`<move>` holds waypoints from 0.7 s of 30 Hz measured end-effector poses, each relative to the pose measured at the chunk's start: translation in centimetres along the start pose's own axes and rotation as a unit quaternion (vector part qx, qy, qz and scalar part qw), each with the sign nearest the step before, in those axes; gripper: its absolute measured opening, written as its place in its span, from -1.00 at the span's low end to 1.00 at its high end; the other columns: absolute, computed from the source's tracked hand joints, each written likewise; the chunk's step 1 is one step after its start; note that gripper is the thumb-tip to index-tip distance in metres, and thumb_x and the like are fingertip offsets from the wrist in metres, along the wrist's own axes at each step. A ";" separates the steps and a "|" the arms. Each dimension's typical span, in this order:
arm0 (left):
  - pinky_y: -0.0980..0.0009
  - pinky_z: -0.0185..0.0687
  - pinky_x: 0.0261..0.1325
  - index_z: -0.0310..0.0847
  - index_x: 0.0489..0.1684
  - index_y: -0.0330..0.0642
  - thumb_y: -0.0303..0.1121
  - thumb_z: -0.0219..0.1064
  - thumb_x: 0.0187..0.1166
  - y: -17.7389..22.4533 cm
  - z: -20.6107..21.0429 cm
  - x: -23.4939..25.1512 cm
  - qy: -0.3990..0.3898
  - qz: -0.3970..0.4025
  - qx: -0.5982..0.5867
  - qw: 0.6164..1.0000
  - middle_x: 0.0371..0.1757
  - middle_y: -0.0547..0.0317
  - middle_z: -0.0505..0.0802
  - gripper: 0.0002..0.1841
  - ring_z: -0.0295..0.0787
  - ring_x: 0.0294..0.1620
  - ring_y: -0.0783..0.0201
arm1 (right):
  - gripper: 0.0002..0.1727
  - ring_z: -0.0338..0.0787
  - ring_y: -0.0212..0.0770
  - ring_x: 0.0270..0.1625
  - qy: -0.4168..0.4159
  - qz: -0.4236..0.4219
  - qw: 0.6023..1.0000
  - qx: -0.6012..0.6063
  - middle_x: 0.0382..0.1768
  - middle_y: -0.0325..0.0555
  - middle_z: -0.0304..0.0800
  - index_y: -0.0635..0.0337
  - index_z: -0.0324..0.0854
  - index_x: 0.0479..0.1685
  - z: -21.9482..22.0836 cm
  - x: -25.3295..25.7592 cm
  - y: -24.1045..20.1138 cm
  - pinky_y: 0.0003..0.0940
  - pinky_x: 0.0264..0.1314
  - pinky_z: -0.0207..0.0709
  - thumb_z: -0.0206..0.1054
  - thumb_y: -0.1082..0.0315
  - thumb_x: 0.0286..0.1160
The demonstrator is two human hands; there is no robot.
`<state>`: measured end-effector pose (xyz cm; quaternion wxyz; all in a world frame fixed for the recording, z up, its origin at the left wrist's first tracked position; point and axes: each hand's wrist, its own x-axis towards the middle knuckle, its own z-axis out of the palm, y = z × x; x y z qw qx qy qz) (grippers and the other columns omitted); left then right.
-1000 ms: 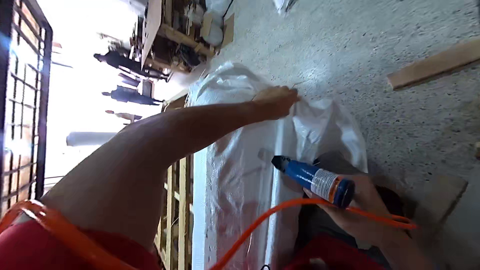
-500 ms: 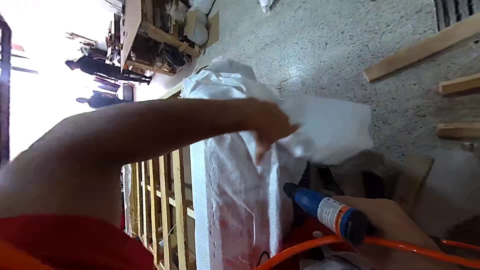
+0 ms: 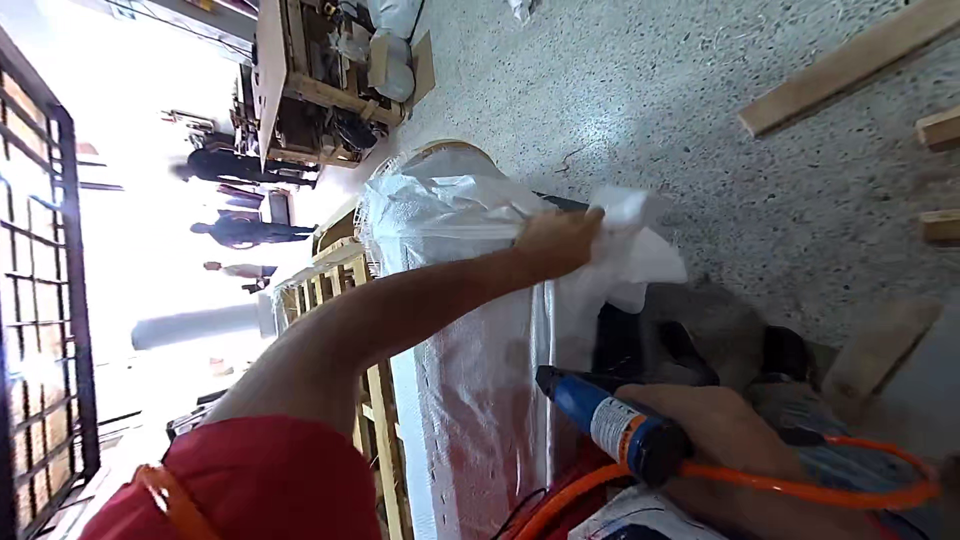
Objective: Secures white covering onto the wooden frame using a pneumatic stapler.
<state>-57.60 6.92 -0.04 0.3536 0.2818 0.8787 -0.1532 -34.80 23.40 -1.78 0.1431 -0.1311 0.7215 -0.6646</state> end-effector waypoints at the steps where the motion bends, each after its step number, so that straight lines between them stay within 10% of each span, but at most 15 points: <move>1: -0.25 0.67 0.01 0.58 0.35 -0.17 -0.37 0.17 0.59 -0.2 -0.1 1.0 0.016 -0.015 0.002 1.000 -0.02 -0.17 0.88 -0.63 0.85 0.04 -0.24 | -0.62 0.90 -0.21 -0.20 0.011 -0.010 1.000 -0.021 -0.28 -0.23 0.91 -0.06 0.81 -0.02 0.7 0.1 1.0 -0.01 -0.23 0.78 0.44 -0.02 0.24; 9: -0.06 0.72 -0.18 0.67 0.12 -0.24 -0.38 0.14 0.64 -3.1 1.6 2.0 0.217 0.149 0.042 0.964 -0.19 -0.07 0.89 -0.74 0.90 -0.19 -0.09 | -0.58 0.86 -0.37 -0.22 -0.024 -0.004 0.996 -0.091 -0.29 -0.42 0.87 -0.20 0.79 -0.01 1.9 1.6 2.0 -0.15 -0.26 0.77 0.39 -0.11 0.17; 13: -0.23 0.16 0.69 0.54 0.56 0.00 -0.06 0.19 0.76 -1.3 -1.8 1.4 0.327 0.306 0.159 0.880 0.55 -0.06 0.67 -0.53 0.52 0.61 -0.10 | -0.42 0.90 0.00 -0.10 -0.067 0.038 0.985 -0.153 -0.12 -0.12 0.90 -0.04 0.76 0.25 0.3 -0.6 0.7 0.14 -0.13 0.71 0.53 0.05 0.10; 18: -0.15 0.48 0.48 0.84 0.11 0.02 -0.01 0.81 0.02 -1.3 1.5 -3.7 -0.226 0.401 0.183 0.868 0.13 0.09 0.85 -0.40 0.69 0.30 -0.06 | -0.45 0.90 -0.11 -0.15 -0.022 0.059 0.988 -0.139 -0.18 -0.22 0.92 -0.07 0.81 0.18 0.5 -4.1 1.5 0.09 -0.16 0.74 0.48 0.01 0.07; 21: -0.15 0.64 0.24 0.80 0.10 -0.04 -0.08 0.81 0.05 -3.2 3.4 -3.2 -0.344 0.321 0.211 0.857 0.12 0.03 0.81 -0.42 0.74 0.22 -0.07 | -0.55 0.92 0.08 -0.09 0.001 0.089 0.995 -0.052 -0.17 0.03 0.93 0.16 0.82 0.10 0.4 -4.6 0.0 0.18 -0.07 0.70 0.47 0.16 0.21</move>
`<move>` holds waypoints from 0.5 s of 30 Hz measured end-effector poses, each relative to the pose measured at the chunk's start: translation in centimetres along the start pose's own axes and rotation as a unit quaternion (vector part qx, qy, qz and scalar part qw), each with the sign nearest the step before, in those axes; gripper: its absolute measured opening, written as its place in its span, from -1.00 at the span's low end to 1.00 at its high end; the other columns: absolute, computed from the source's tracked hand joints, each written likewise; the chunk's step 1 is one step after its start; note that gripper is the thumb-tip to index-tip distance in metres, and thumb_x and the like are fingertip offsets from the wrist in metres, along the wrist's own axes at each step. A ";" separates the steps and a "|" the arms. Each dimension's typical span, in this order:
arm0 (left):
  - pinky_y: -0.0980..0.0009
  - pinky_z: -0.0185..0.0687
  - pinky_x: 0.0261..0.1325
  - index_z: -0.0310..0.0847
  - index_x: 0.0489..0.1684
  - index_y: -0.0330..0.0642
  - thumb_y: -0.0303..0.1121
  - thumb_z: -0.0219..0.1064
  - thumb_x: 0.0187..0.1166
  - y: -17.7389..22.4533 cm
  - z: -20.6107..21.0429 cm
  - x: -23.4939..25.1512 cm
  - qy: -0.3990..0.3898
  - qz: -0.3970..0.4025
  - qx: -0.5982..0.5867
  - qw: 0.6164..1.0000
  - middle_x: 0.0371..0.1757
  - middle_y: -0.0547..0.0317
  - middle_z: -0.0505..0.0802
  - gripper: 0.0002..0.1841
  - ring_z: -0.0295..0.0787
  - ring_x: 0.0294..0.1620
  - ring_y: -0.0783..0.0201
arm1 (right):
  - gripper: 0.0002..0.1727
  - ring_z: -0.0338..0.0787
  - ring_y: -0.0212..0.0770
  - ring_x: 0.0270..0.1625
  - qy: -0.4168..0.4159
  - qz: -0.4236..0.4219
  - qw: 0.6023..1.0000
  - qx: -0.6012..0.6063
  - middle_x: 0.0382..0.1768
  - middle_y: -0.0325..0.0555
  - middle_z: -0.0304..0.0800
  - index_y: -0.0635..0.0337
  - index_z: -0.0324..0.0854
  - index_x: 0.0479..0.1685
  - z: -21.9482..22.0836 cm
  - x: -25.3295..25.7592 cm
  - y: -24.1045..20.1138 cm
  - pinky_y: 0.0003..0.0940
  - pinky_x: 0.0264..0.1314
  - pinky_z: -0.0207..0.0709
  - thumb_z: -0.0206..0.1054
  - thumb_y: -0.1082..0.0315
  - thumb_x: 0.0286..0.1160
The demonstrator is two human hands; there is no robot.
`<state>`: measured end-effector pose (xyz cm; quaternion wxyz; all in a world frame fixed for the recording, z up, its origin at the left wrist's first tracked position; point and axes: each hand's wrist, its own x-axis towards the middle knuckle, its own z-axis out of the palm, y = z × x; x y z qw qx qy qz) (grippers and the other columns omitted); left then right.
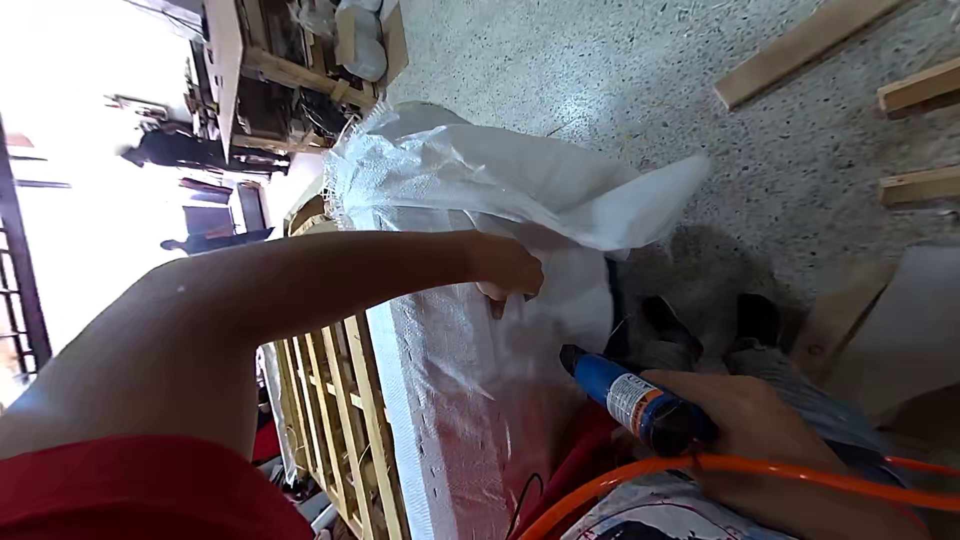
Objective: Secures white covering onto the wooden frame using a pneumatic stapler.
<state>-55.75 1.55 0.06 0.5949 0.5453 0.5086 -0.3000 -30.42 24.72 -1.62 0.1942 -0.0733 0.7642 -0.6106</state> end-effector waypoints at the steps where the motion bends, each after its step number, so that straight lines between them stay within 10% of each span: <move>1: -0.14 0.69 0.15 0.80 0.04 -0.06 -0.15 0.80 0.09 -0.1 0.2 0.2 0.000 -0.005 -0.012 1.000 0.10 0.02 0.80 -0.49 0.75 0.18 -0.07 | -0.56 0.92 0.02 -0.15 0.021 -0.014 1.000 0.006 -0.22 -0.02 0.93 0.13 0.83 0.06 0.5 -0.4 0.6 0.13 -0.13 0.73 0.47 0.13 0.16; 5: -0.05 0.67 0.15 0.79 -0.30 -0.08 -0.29 0.71 0.25 1.0 -0.2 -0.4 0.112 0.051 -0.009 0.992 -0.07 0.09 0.79 -0.78 0.73 0.10 0.00 | -0.56 0.86 -0.35 -0.28 0.098 -0.059 0.993 0.008 -0.35 -0.33 0.87 -0.10 0.81 -0.07 2.6 -1.6 3.4 -0.15 -0.32 0.74 0.38 -0.13 0.16; 9: 0.01 0.60 0.35 0.83 -0.10 -0.10 -0.31 0.45 0.56 2.3 0.1 -2.0 0.221 0.069 0.004 0.973 -0.08 0.11 0.88 -0.88 0.77 0.16 0.01 | -0.50 0.88 -0.21 -0.33 0.102 -0.079 0.991 -0.021 -0.36 -0.21 0.89 -0.01 0.83 -0.05 2.3 -1.7 3.3 -0.04 -0.37 0.72 0.35 -0.12 0.13; 15: -0.17 0.61 -0.13 0.70 -0.49 -0.17 0.00 0.03 0.76 4.2 -0.4 1.1 0.178 -0.044 0.002 0.983 -0.45 0.00 0.78 -0.48 0.80 -0.25 -0.09 | -0.60 0.89 -0.15 -0.29 0.054 -0.142 0.983 -0.107 -0.34 -0.27 0.86 -0.15 0.80 -0.05 3.3 1.0 1.0 0.06 -0.36 0.72 0.34 -0.09 0.19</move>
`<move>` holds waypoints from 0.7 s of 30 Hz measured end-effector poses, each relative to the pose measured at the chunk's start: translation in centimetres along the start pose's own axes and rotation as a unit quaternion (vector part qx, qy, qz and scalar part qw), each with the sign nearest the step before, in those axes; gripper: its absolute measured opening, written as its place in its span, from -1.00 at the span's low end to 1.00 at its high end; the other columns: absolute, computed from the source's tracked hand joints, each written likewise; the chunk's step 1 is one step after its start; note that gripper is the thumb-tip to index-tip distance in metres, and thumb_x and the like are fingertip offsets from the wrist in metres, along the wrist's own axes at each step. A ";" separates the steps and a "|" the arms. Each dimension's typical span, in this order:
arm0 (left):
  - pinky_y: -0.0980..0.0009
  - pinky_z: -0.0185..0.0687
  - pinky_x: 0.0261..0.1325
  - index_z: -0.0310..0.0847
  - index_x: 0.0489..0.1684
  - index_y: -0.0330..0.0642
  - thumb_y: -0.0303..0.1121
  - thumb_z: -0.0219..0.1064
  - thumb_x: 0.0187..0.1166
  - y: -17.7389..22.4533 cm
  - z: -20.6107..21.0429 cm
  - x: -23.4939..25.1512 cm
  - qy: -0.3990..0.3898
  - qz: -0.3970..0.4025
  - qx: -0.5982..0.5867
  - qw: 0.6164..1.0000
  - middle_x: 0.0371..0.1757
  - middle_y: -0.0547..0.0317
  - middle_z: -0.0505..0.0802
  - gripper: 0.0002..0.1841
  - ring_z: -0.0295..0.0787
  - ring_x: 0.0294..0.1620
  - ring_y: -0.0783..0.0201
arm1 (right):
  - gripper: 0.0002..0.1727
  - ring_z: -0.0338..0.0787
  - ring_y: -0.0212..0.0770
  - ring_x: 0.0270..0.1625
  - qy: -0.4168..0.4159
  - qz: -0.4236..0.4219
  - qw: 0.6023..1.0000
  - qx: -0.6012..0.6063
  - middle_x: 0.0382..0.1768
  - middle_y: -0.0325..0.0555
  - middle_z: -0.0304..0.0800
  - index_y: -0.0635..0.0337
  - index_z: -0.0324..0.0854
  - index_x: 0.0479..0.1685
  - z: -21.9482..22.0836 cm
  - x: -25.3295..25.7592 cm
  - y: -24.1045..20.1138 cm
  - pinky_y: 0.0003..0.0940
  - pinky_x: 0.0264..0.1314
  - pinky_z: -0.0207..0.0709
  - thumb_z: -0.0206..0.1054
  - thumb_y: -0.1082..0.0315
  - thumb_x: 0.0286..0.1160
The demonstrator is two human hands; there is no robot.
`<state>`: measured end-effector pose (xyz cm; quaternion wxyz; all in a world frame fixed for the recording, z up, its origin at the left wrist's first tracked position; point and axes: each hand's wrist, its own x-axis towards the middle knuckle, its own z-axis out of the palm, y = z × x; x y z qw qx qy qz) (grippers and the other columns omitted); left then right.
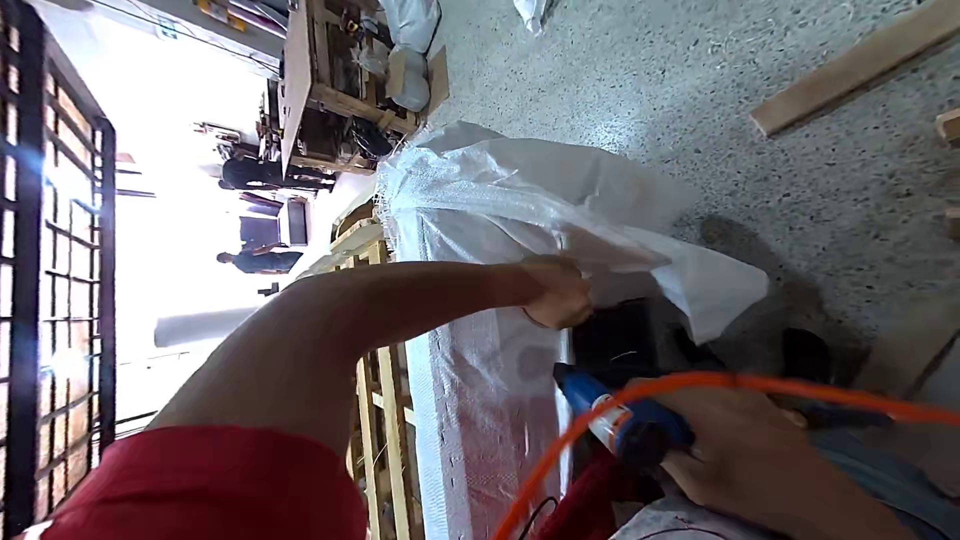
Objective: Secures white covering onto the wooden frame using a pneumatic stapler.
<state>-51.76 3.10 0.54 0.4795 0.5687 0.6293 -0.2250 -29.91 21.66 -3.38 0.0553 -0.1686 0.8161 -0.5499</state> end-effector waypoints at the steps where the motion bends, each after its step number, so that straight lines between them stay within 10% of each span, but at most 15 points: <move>1: -0.17 0.61 -0.11 0.70 -0.45 -0.16 -0.01 0.06 0.74 -0.1 0.0 0.3 -0.028 -0.010 0.004 1.000 -0.41 0.00 0.79 -0.52 0.79 -0.22 -0.09 | -0.60 0.89 -0.13 -0.28 -0.010 -0.004 1.000 0.007 -0.33 -0.26 0.87 -0.13 0.80 -0.03 0.6 1.0 0.0 0.08 -0.33 0.73 0.34 -0.07 0.20; 7: -0.21 0.61 0.03 0.83 -0.22 -0.08 -0.12 0.42 0.53 -1.0 -0.6 0.8 -0.118 -0.016 -0.021 0.993 -0.18 0.02 0.86 -0.77 0.79 -0.02 -0.08 | -0.61 0.82 -0.46 -0.31 0.026 0.012 0.993 0.116 -0.44 -0.44 0.80 -0.16 0.79 -0.22 4.1 6.5 0.9 -0.25 -0.30 0.74 0.30 -0.22 0.41; 12: -0.32 0.61 0.14 0.77 0.04 -0.20 -0.05 0.19 0.75 -1.4 -0.2 1.0 -0.130 -0.188 -0.194 0.954 0.06 -0.15 0.83 -0.61 0.75 0.20 -0.17 | -0.78 0.72 -0.63 -0.47 0.046 0.009 0.990 0.134 -0.56 -0.59 0.72 -0.25 0.76 -0.40 3.6 9.7 0.0 -0.48 -0.51 0.60 0.42 -0.12 0.28; 17: -0.27 0.62 0.16 0.74 0.05 -0.23 -0.25 0.17 0.76 -2.1 0.9 2.0 -0.140 -0.136 -0.130 0.972 0.08 -0.14 0.83 -0.72 0.75 0.20 -0.17 | -0.74 0.75 -0.54 -0.44 0.022 0.001 0.995 0.102 -0.56 -0.52 0.73 -0.22 0.76 -0.47 3.7 10.3 0.0 -0.40 -0.47 0.61 0.43 -0.13 0.30; 21: -0.22 0.61 0.12 0.78 -0.09 -0.19 -0.08 0.08 0.82 -0.9 -0.1 1.2 -0.139 -0.038 -0.017 0.989 0.03 -0.09 0.83 -0.59 0.77 0.15 -0.14 | -0.64 0.82 -0.25 -0.21 -0.068 0.029 0.995 0.069 -0.42 -0.31 0.81 -0.10 0.79 -0.34 4.7 6.0 -1.0 -0.05 -0.09 0.68 0.47 -0.17 0.30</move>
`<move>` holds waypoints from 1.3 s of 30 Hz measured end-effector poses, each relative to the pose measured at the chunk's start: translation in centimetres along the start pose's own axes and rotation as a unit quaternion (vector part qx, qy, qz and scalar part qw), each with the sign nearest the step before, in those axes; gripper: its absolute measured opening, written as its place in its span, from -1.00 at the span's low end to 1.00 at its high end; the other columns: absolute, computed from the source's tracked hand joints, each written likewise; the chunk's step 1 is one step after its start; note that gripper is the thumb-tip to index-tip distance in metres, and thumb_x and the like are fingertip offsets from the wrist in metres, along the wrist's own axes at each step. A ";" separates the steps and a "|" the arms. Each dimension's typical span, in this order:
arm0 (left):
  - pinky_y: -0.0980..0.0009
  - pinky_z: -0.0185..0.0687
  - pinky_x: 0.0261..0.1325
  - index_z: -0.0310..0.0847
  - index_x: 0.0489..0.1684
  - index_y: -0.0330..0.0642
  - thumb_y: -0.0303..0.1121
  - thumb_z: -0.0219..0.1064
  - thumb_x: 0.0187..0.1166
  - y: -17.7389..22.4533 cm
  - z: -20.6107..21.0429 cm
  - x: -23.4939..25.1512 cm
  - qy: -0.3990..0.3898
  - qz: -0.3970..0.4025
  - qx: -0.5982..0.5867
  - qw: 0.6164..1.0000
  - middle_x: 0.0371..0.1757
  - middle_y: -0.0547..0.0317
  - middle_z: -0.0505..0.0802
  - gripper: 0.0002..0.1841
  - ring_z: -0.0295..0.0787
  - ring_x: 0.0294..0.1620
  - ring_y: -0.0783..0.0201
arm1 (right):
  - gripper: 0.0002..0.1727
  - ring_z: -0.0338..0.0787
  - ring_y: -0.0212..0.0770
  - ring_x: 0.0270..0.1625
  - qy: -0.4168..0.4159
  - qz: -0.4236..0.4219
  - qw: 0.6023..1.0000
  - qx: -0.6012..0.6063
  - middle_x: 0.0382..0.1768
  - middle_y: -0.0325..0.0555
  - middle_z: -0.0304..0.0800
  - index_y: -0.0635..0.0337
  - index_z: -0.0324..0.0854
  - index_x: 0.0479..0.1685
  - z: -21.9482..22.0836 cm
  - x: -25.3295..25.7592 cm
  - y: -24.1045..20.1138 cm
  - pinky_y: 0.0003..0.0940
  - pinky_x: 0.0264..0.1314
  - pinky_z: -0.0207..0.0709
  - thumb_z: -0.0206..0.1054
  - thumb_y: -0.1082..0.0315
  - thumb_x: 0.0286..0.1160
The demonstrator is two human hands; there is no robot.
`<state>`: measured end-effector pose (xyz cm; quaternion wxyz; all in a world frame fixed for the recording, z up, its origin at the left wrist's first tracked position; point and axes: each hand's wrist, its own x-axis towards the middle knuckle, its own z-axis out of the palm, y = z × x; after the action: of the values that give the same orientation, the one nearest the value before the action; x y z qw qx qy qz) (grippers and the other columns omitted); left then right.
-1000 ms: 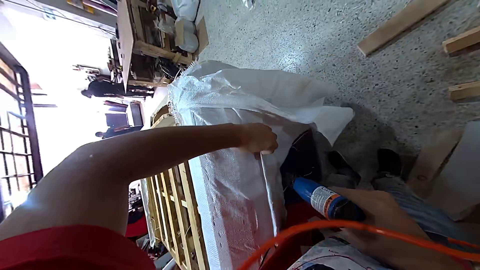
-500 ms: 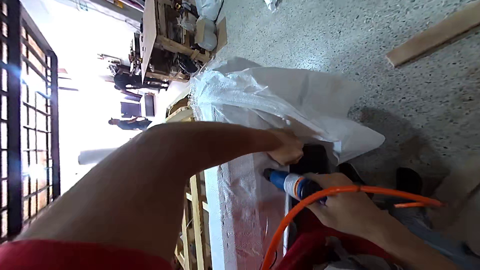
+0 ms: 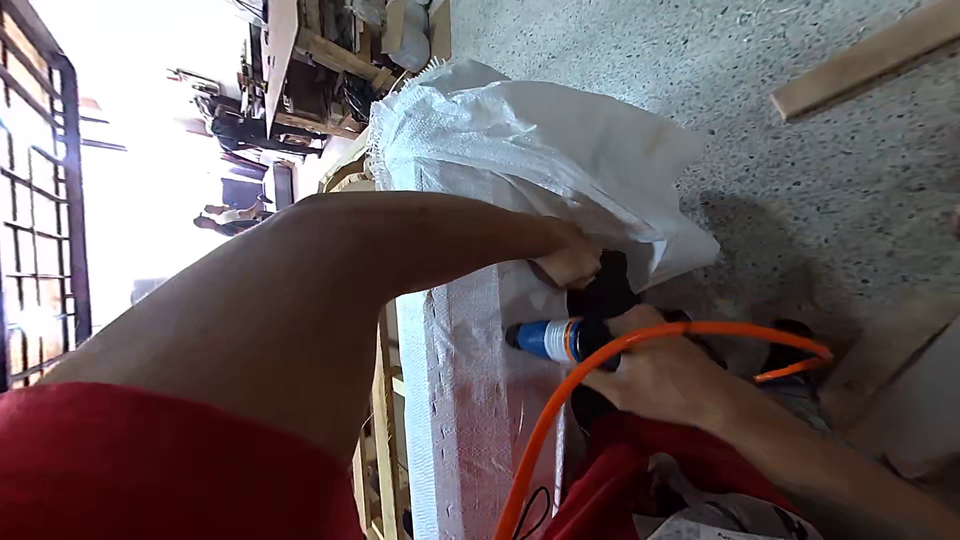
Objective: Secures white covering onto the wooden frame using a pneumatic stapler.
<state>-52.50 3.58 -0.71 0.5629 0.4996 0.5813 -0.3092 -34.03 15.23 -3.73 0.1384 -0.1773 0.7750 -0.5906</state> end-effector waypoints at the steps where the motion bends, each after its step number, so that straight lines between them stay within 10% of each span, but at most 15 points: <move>1: -0.22 0.63 0.05 0.76 -0.15 -0.21 -0.07 0.06 0.82 -0.2 0.3 0.2 0.014 0.011 0.004 1.000 -0.04 -0.10 0.83 -0.56 0.79 0.07 -0.14 | -0.63 0.84 -0.27 -0.20 0.001 -0.008 1.000 0.004 -0.40 -0.30 0.84 -0.09 0.80 -0.31 0.8 -1.1 0.1 -0.06 -0.03 0.69 0.45 -0.18 0.33; 6: -0.23 0.65 0.00 0.74 -0.25 -0.22 -0.03 -0.02 0.83 -0.5 1.1 0.9 0.076 0.049 0.018 0.996 -0.15 -0.10 0.83 -0.49 0.81 0.00 -0.15 | -0.63 0.86 -0.28 -0.13 -0.021 0.004 0.999 0.035 -0.31 -0.28 0.86 -0.10 0.79 -0.22 1.8 -3.3 -0.5 -0.05 -0.03 0.74 0.37 -0.17 0.41; 9: -0.04 0.75 0.10 0.77 -0.21 -0.17 0.15 0.18 0.70 -1.7 -0.6 -0.9 0.387 0.060 0.044 0.919 -0.22 0.05 0.88 -0.48 0.87 -0.06 0.06 | -0.71 0.83 -0.41 -0.17 0.030 -0.020 0.995 0.095 -0.33 -0.39 0.84 -0.18 0.79 -0.20 -0.3 -3.0 0.3 -0.18 -0.11 0.75 0.42 -0.14 0.45; 12: -0.02 0.32 0.70 0.54 0.54 -0.14 0.56 0.38 0.19 -4.4 -5.6 -6.4 0.564 -0.074 0.066 0.820 0.43 -0.02 0.75 0.05 0.60 0.52 0.00 | -0.74 0.77 -0.47 -0.38 0.052 -0.032 0.990 0.127 -0.49 -0.41 0.76 -0.15 0.75 -0.32 -2.7 -2.1 0.5 -0.27 -0.38 0.68 0.42 -0.08 0.46; 15: -0.54 -0.42 0.78 0.16 0.84 -0.15 0.71 0.43 -0.19 -9.2 -7.6 -10.3 0.403 -0.220 0.052 0.887 0.70 -0.28 0.46 0.47 0.21 0.76 -0.39 | -0.72 0.79 -0.48 -0.36 0.068 -0.011 0.994 0.081 -0.49 -0.41 0.78 -0.14 0.75 -0.34 -4.5 -0.1 0.2 -0.29 -0.36 0.70 0.42 -0.11 0.42; 18: -0.49 0.46 0.35 0.69 0.31 -0.25 0.34 0.62 0.10 -10.7 -6.3 -9.4 0.217 -0.162 0.024 0.962 0.20 -0.21 0.82 -0.09 0.72 0.29 -0.28 | -0.68 0.80 -0.48 -0.36 0.091 0.001 0.995 0.040 -0.50 -0.43 0.78 -0.14 0.76 -0.36 -5.2 2.0 0.0 -0.29 -0.36 0.70 0.42 -0.15 0.41; 21: -0.29 0.66 0.00 0.78 -0.10 -0.24 -0.18 0.43 0.58 -9.5 -6.4 -8.0 0.180 -0.120 0.017 0.976 -0.05 -0.15 0.84 -0.73 0.80 0.05 -0.22 | -0.71 0.76 -0.49 -0.40 0.091 0.025 0.995 0.023 -0.52 -0.46 0.74 -0.18 0.75 -0.35 -5.4 3.4 -0.3 -0.30 -0.40 0.66 0.39 -0.15 0.38; 29: -0.22 0.64 -0.02 0.71 -0.15 -0.31 -0.43 0.41 0.48 -10.5 -5.3 -5.8 0.143 -0.103 0.031 0.984 -0.12 -0.15 0.82 -0.86 0.79 -0.01 -0.21 | -0.83 0.67 -0.63 -0.52 0.140 -0.064 0.984 0.093 -0.59 -0.54 0.69 -0.14 0.75 -0.45 -7.1 9.4 1.8 -0.55 -0.53 0.55 0.49 0.03 0.29; 35: -0.23 0.69 -0.05 0.74 -0.15 -0.30 -0.20 0.38 0.65 -12.5 -5.8 -4.9 0.135 -0.123 -0.061 0.981 -0.10 -0.18 0.81 -0.72 0.80 0.02 -0.21 | -0.74 0.74 -0.65 -0.43 0.114 -0.050 0.990 0.058 -0.52 -0.56 0.76 -0.18 0.78 -0.34 -8.9 14.1 2.8 -0.53 -0.45 0.62 0.46 -0.11 0.33; 39: -0.20 0.65 -0.21 0.65 -0.26 -0.36 -0.51 0.47 0.41 -12.6 -6.5 -4.8 0.090 -0.070 0.016 0.993 -0.17 -0.18 0.76 -0.88 0.77 -0.07 -0.21 | -0.77 0.73 -0.68 -0.44 0.110 -0.062 0.990 0.063 -0.55 -0.57 0.76 -0.20 0.78 -0.38 -9.6 15.1 2.6 -0.59 -0.49 0.58 0.48 -0.09 0.34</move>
<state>-67.04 4.56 2.47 0.4770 0.4924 0.6581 -0.3115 -51.93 17.51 -3.77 0.0257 -0.1499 0.7342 -0.6617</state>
